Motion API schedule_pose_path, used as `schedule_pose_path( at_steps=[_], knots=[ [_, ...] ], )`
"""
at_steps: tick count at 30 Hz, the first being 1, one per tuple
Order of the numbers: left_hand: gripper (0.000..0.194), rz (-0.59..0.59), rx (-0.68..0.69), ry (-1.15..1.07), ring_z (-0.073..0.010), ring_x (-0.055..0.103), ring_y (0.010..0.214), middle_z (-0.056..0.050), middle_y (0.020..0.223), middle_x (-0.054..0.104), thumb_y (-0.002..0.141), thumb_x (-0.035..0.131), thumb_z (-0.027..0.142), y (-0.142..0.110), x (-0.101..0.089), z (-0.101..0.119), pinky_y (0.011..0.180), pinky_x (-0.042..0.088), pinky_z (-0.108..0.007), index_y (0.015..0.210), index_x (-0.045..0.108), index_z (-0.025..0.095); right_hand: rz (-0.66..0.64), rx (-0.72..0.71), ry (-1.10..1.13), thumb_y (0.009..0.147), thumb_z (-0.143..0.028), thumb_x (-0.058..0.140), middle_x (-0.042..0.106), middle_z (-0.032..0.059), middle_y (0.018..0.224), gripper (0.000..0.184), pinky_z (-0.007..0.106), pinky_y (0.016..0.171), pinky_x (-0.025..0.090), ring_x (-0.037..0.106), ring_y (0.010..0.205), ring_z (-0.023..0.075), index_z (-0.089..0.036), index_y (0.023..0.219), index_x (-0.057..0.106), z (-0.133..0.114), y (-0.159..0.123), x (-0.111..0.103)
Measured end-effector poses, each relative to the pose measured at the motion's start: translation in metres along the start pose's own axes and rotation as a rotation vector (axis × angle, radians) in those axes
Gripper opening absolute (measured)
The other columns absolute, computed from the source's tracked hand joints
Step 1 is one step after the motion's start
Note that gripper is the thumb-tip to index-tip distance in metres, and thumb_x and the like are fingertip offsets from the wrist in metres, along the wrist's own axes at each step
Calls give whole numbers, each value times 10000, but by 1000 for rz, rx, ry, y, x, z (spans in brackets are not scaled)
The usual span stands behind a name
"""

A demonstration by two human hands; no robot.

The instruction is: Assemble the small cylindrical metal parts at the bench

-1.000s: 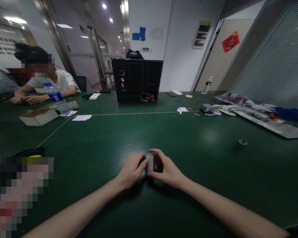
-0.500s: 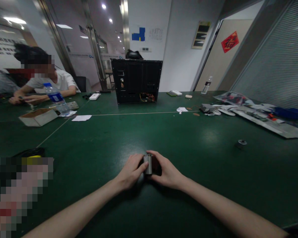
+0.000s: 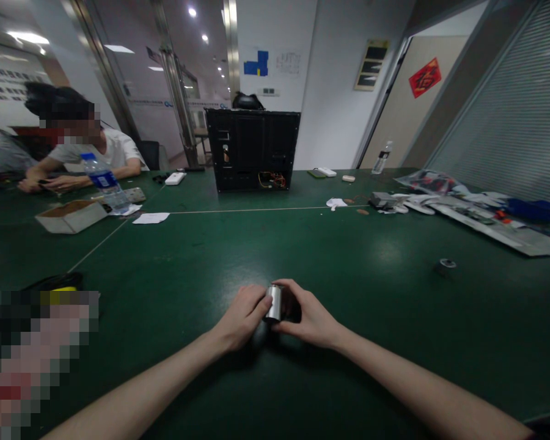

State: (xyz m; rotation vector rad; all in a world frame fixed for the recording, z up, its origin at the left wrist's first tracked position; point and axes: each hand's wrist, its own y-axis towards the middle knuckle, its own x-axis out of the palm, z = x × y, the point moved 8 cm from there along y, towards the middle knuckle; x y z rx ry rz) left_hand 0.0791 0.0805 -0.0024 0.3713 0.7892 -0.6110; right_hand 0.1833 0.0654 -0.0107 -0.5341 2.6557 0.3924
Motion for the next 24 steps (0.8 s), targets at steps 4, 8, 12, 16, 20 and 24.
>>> schedule_pose_path(
  at_steps=[4, 8, 12, 16, 20, 24],
  knots=[
    [421, 15, -3, 13, -205, 497, 828, -55, 867, 600, 960, 224, 391, 1, 0, 0, 837, 384, -371, 839, 563, 174, 8, 2, -10, 674, -245, 740, 557, -7, 832, 651, 247, 637, 442, 526, 716, 129, -198, 1223, 394, 0, 0, -1],
    [377, 72, -44, 44, -206, 498, 791, -52, 824, 579, 946, 260, 392, 2, -3, -5, 780, 397, -358, 784, 524, 176, 60, 40, -5, 664, -219, 729, 571, 10, 874, 664, 243, 612, 454, 530, 688, 120, -194, 1224, 374, 6, 1, -3],
    [371, 79, -43, 57, -206, 501, 780, -51, 826, 578, 935, 283, 432, 2, -3, -6, 762, 401, -349, 787, 508, 178, 93, 18, -42, 677, -199, 695, 572, 38, 965, 642, 250, 637, 475, 548, 724, 124, -193, 1231, 373, 4, 1, -5],
    [389, 42, 5, 103, -219, 495, 810, -64, 865, 587, 908, 341, 492, 2, 2, -6, 782, 397, -362, 883, 548, 163, 80, -47, -97, 682, -208, 692, 552, 60, 1049, 632, 260, 685, 483, 554, 802, 141, -189, 1241, 399, -2, -1, -2],
    [376, 24, -4, 101, -226, 502, 834, -69, 899, 591, 886, 407, 488, 2, 3, -7, 797, 394, -368, 955, 561, 152, 57, -48, -118, 667, -226, 721, 545, 72, 1088, 677, 284, 733, 487, 557, 873, 165, -187, 1260, 396, 0, -2, 0],
    [391, 6, -26, 68, -228, 499, 858, -77, 929, 593, 911, 345, 473, 1, 2, -5, 825, 389, -379, 966, 567, 155, 34, -25, -138, 663, -271, 738, 533, 92, 1142, 727, 322, 777, 488, 555, 945, 197, -186, 1288, 376, 4, -1, 0]
  ],
)
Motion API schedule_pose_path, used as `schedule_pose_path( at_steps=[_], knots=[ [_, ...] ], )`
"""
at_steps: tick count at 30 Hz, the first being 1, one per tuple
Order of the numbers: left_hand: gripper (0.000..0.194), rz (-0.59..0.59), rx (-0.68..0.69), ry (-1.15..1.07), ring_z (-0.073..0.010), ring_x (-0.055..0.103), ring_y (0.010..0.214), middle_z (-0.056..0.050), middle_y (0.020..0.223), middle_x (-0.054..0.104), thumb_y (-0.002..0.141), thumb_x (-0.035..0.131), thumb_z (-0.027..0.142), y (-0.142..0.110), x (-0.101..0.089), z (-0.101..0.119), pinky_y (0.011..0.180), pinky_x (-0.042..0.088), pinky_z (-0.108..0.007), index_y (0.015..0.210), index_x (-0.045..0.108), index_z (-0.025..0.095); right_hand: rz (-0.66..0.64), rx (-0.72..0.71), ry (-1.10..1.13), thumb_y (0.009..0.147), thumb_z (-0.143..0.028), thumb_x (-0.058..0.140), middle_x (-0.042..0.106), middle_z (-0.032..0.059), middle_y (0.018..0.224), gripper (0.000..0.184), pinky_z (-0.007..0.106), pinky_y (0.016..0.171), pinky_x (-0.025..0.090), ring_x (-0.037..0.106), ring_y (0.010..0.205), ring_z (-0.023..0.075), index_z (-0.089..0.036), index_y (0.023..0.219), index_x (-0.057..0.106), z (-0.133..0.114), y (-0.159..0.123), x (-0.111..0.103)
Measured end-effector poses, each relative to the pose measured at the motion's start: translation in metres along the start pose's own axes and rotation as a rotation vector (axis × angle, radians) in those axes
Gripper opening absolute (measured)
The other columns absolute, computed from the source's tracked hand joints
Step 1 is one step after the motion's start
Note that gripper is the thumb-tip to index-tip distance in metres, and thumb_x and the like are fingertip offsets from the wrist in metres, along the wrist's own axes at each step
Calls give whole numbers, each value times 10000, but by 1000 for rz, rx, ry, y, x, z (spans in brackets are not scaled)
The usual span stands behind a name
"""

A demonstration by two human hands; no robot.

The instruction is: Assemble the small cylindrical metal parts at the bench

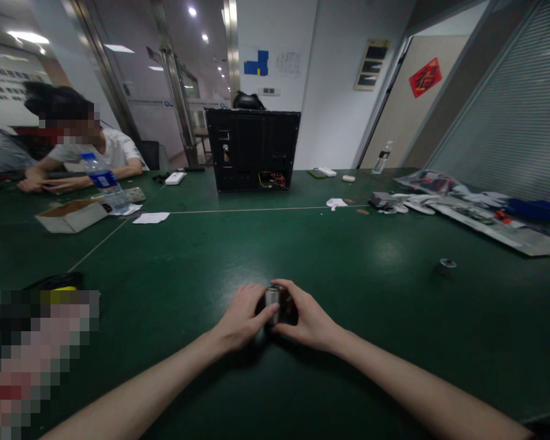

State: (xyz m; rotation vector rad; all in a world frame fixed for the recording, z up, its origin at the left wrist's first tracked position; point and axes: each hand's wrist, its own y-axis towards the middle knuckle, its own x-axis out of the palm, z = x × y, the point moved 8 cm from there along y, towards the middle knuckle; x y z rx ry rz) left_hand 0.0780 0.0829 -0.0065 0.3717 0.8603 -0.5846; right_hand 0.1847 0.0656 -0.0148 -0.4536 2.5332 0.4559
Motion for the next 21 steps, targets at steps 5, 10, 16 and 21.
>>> schedule_pose_path(
  at_steps=[5, 10, 16, 21],
  knots=[
    [419, -5, -19, -29, -243, 496, 887, -91, 952, 596, 918, 299, 471, -1, -2, 2, 845, 384, -397, 957, 570, 153, 8, -57, -16, 709, -182, 662, 508, 101, 1214, 672, 324, 822, 472, 542, 1002, 194, -192, 1306, 354, -2, 0, 0],
    [421, -1, 12, -41, -228, 495, 867, -82, 923, 601, 933, 259, 447, 0, -1, 1, 866, 376, -400, 902, 566, 160, 1, -31, 33, 694, -169, 668, 559, 74, 1112, 657, 280, 739, 476, 565, 859, 155, -190, 1285, 381, -5, 1, 0],
    [506, 36, 21, -73, -210, 503, 837, -77, 890, 591, 960, 112, 388, 0, 0, -7, 843, 390, -380, 842, 550, 164, -31, 106, 181, 703, -377, 726, 608, 28, 867, 552, 263, 662, 458, 558, 728, 141, -158, 1159, 504, 7, 3, -2],
    [555, 14, 41, -84, -207, 507, 820, -66, 843, 594, 962, 67, 388, -2, 1, -5, 835, 385, -376, 832, 559, 166, -79, 108, 298, 752, -570, 623, 638, 48, 834, 503, 293, 702, 460, 591, 742, 168, -142, 1016, 599, 13, 6, 0]
  ],
)
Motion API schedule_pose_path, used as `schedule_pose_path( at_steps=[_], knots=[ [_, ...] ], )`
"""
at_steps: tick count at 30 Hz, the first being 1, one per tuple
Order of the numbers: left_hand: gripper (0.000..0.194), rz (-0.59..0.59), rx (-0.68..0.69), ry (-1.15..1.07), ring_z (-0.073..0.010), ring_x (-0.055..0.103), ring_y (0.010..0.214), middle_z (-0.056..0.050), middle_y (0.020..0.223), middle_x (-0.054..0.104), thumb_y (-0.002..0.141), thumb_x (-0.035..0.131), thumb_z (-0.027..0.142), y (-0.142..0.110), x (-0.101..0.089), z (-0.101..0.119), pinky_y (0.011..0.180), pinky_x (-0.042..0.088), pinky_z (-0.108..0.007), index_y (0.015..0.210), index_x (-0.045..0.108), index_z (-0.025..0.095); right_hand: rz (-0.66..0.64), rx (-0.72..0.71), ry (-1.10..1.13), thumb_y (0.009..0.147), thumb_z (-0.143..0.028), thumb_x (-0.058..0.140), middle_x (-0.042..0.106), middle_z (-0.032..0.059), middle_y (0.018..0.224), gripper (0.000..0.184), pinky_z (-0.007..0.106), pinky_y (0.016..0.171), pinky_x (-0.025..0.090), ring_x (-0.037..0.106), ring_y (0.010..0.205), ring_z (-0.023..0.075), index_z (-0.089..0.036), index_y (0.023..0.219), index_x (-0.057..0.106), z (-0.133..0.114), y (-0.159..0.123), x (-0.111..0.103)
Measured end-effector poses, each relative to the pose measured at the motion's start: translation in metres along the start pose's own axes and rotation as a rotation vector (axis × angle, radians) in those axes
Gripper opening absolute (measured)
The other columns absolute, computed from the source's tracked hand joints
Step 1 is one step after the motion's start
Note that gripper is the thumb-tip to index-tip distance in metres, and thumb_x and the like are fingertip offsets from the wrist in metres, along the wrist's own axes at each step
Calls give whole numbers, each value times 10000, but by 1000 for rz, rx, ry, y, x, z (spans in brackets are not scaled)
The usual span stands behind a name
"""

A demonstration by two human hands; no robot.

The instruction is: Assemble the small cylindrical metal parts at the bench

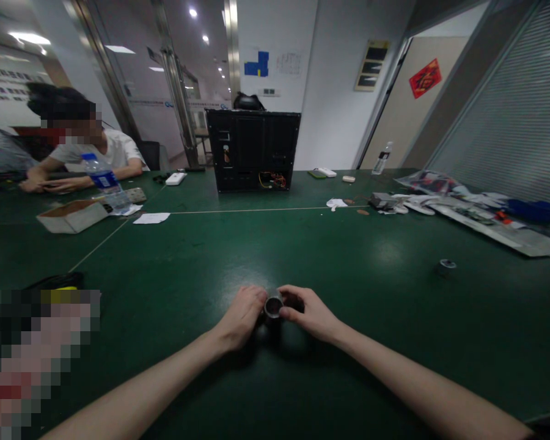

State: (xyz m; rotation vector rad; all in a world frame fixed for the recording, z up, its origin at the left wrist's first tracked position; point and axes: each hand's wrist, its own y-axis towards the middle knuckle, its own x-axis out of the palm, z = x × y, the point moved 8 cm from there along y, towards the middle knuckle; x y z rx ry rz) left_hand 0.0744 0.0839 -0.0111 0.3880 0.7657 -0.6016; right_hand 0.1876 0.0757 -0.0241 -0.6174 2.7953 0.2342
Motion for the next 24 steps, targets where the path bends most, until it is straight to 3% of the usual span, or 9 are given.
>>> schedule_pose_path(
  at_steps=[6, 19, 24],
  knots=[
    [579, -56, 33, -35, -208, 526, 807, -55, 769, 625, 971, 54, 343, 1, 3, 7, 865, 361, -374, 777, 572, 171, -34, 12, 83, 745, -635, 582, 631, 41, 762, 522, 305, 728, 474, 614, 777, 192, -137, 899, 606, 0, 1, 2],
    [562, -62, 33, -44, -202, 531, 800, -53, 745, 635, 971, 70, 319, 1, 1, 13, 873, 363, -380, 756, 568, 173, -43, 2, 131, 753, -592, 608, 642, 43, 786, 471, 309, 742, 474, 621, 792, 192, -141, 891, 595, 2, 1, 3],
    [540, -57, 23, -25, -203, 524, 798, -65, 785, 627, 963, 82, 333, 2, 3, 7, 845, 386, -382, 732, 542, 174, -18, -8, 76, 782, -544, 604, 649, 48, 846, 439, 294, 719, 470, 620, 788, 180, -148, 969, 589, 3, 0, 2]
  ],
)
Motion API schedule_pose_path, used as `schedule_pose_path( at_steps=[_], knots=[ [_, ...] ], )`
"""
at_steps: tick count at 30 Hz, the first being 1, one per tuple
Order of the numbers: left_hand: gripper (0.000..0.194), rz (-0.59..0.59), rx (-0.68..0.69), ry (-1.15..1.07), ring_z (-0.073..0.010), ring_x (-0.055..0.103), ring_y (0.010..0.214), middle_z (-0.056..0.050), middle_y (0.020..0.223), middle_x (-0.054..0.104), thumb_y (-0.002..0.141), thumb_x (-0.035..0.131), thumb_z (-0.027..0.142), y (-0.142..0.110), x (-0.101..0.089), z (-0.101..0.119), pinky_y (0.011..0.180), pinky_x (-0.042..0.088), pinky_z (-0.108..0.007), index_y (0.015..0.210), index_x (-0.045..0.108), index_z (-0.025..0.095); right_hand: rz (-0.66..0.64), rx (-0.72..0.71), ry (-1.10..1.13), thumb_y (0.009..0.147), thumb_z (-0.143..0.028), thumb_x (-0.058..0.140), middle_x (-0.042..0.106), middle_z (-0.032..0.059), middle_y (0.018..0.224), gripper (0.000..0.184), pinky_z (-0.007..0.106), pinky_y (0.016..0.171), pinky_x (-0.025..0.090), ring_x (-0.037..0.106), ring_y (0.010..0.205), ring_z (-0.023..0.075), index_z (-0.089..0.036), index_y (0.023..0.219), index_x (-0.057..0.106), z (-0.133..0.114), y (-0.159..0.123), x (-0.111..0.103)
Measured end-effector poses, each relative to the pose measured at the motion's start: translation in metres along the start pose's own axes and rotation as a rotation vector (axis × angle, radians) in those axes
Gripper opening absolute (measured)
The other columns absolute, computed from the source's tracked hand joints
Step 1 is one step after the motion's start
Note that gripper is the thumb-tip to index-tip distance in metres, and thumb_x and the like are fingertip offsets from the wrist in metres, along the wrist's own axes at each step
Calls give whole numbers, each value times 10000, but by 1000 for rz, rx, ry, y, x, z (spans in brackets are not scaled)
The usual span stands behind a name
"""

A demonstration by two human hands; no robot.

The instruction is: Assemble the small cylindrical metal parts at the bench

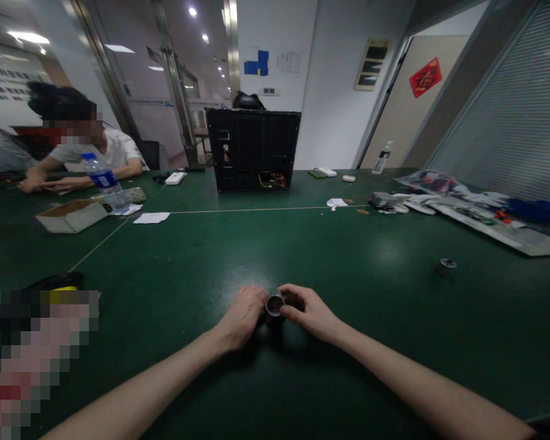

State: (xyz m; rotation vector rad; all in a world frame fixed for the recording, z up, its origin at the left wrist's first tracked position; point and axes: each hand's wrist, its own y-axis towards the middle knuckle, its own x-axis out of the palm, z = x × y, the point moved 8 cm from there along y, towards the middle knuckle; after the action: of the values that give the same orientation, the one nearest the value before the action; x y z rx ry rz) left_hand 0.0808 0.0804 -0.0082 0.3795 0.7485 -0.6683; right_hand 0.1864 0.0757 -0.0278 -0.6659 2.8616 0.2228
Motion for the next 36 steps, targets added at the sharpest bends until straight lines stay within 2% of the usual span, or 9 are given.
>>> schedule_pose_path(
  at_steps=[4, 7, 11, 15, 20, 23, 28, 32, 36],
  knots=[
    [467, 83, -32, 35, -203, 517, 807, -71, 825, 605, 961, 136, 354, 1, -3, -6, 812, 407, -370, 762, 517, 171, 83, 14, -83, 748, -452, 681, 640, 35, 872, 501, 296, 720, 470, 605, 773, 164, -175, 1131, 513, 1, -2, -7],
    [416, 116, -47, 29, -196, 525, 811, -54, 830, 596, 967, 183, 333, 1, -5, -7, 791, 405, -339, 790, 523, 171, 111, 17, -76, 716, -369, 722, 626, 26, 908, 553, 266, 658, 468, 587, 748, 144, -199, 1160, 438, 0, -3, -8],
    [332, 122, -81, 52, -185, 527, 746, -37, 799, 590, 959, 255, 308, 1, -7, -7, 720, 396, -303, 820, 524, 174, 150, -19, -90, 655, -220, 744, 586, 42, 1021, 641, 242, 615, 476, 583, 780, 141, -220, 1177, 371, -5, -3, -7],
    [303, 90, -58, 58, -202, 531, 813, -58, 887, 611, 949, 299, 341, 1, -7, -4, 767, 399, -318, 899, 544, 171, 200, -90, -259, 653, -122, 695, 542, 45, 1072, 636, 243, 646, 480, 564, 807, 135, -224, 1196, 382, -11, -5, -6],
    [256, 62, 0, 66, -221, 535, 853, -63, 930, 613, 893, 470, 384, 0, -2, 1, 811, 405, -352, 977, 564, 162, 145, -243, -442, 709, -80, 607, 496, 39, 1069, 526, 262, 708, 469, 532, 874, 151, -250, 1178, 440, -23, -10, 4],
    [227, 89, 3, 42, -217, 538, 878, -65, 963, 606, 894, 495, 342, 0, -4, 3, 824, 414, -347, 1023, 563, 169, 153, -273, -463, 716, -42, 558, 487, 50, 1097, 569, 282, 756, 471, 527, 895, 158, -258, 1220, 408, -25, -11, 4],
    [225, 175, 50, 12, -216, 537, 955, -69, 1054, 573, 875, 541, 262, -1, -10, 7, 856, 422, -341, 1086, 548, 186, 225, -251, -453, 690, -11, 525, 497, 66, 1139, 665, 304, 788, 484, 523, 958, 181, -245, 1285, 343, -20, -10, -2],
    [284, 233, 106, 16, -218, 533, 1014, -75, 1119, 549, 856, 557, 207, -2, -13, 8, 894, 425, -350, 1138, 528, 206, 288, -204, -433, 699, -39, 532, 506, 73, 1129, 627, 289, 721, 498, 535, 910, 174, -236, 1271, 369, -15, -9, -8],
    [374, 250, 174, 73, -223, 518, 1055, -75, 1162, 537, 810, 590, 147, -6, -11, 12, 914, 427, -359, 1168, 520, 228, 296, -166, -398, 712, -54, 535, 522, 69, 1093, 591, 265, 665, 496, 540, 836, 149, -228, 1256, 381, -12, -7, -11]
  ],
)
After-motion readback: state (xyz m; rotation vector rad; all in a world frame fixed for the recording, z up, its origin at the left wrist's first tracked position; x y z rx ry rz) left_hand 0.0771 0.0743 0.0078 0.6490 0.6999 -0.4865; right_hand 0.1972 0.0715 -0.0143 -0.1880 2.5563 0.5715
